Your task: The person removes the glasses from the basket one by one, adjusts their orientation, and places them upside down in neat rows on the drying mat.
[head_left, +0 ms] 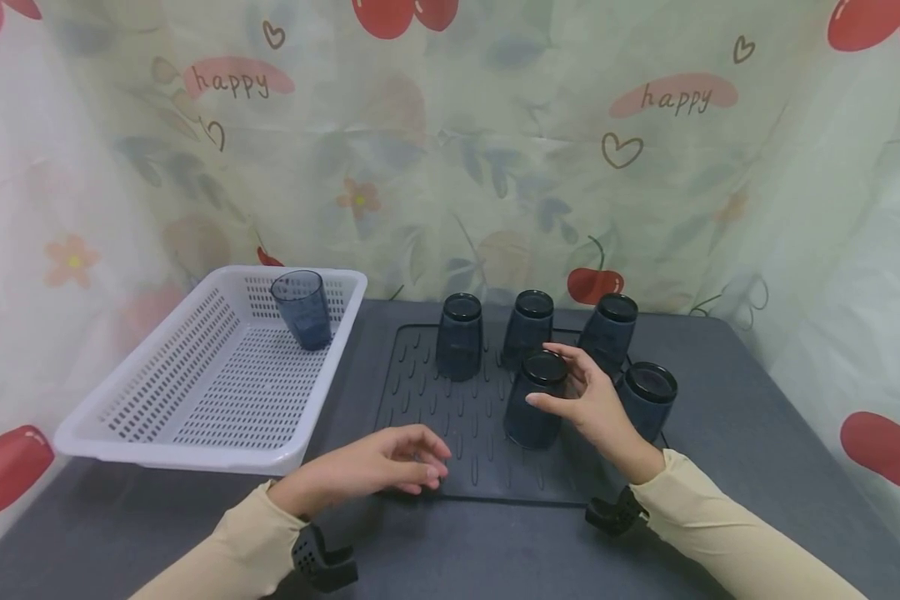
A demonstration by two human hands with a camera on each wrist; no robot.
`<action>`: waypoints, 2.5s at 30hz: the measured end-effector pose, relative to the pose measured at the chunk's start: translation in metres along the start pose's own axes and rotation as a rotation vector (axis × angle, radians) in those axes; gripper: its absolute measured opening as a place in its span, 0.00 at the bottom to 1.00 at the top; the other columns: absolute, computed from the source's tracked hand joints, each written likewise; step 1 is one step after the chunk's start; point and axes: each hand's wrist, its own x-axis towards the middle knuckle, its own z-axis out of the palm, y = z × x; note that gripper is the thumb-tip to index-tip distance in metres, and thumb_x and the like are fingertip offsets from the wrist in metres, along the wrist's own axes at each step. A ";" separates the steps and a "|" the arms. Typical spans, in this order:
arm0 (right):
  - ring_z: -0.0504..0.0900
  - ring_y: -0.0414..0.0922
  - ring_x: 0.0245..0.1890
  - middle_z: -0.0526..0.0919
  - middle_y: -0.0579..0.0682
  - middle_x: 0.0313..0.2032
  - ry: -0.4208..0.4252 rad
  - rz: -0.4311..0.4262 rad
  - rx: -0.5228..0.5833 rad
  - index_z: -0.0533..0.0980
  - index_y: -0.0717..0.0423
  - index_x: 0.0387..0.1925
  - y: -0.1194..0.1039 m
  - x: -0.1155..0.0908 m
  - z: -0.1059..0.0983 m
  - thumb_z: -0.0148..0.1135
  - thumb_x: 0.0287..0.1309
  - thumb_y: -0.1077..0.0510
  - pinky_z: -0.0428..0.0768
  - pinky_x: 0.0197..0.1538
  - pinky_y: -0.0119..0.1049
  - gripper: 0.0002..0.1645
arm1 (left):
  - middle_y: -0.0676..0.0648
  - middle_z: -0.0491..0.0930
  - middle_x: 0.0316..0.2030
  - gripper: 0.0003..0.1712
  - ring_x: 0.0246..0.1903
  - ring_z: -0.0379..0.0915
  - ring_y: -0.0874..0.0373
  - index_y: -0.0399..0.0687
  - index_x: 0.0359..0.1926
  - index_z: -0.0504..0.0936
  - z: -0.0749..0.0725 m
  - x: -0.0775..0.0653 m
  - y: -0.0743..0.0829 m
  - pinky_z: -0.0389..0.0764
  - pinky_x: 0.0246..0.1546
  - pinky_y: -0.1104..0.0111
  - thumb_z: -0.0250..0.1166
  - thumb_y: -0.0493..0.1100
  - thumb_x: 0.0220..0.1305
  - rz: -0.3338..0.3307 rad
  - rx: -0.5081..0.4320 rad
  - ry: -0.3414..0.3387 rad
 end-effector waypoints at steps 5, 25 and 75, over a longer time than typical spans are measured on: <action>0.62 0.52 0.70 0.66 0.56 0.66 -0.002 -0.002 -0.007 0.63 0.54 0.68 0.000 0.000 0.000 0.75 0.48 0.59 0.53 0.73 0.54 0.46 | 0.36 0.78 0.50 0.23 0.46 0.78 0.55 0.31 0.58 0.70 0.000 -0.001 0.003 0.80 0.52 0.59 0.60 0.42 0.68 0.014 0.011 0.007; 0.65 0.50 0.68 0.68 0.55 0.64 -0.005 0.006 0.011 0.62 0.52 0.68 -0.001 -0.001 0.000 0.75 0.48 0.59 0.56 0.72 0.53 0.47 | 0.40 0.77 0.53 0.20 0.50 0.77 0.49 0.43 0.58 0.72 -0.010 -0.015 0.038 0.77 0.52 0.54 0.59 0.46 0.69 0.122 0.150 0.022; 0.60 0.52 0.72 0.63 0.55 0.69 -0.008 -0.003 -0.002 0.62 0.53 0.69 0.000 -0.002 0.000 0.75 0.48 0.59 0.54 0.72 0.56 0.47 | 0.54 0.78 0.43 0.09 0.43 0.79 0.64 0.50 0.49 0.73 -0.126 -0.052 0.092 0.81 0.46 0.75 0.56 0.45 0.71 0.264 0.037 0.714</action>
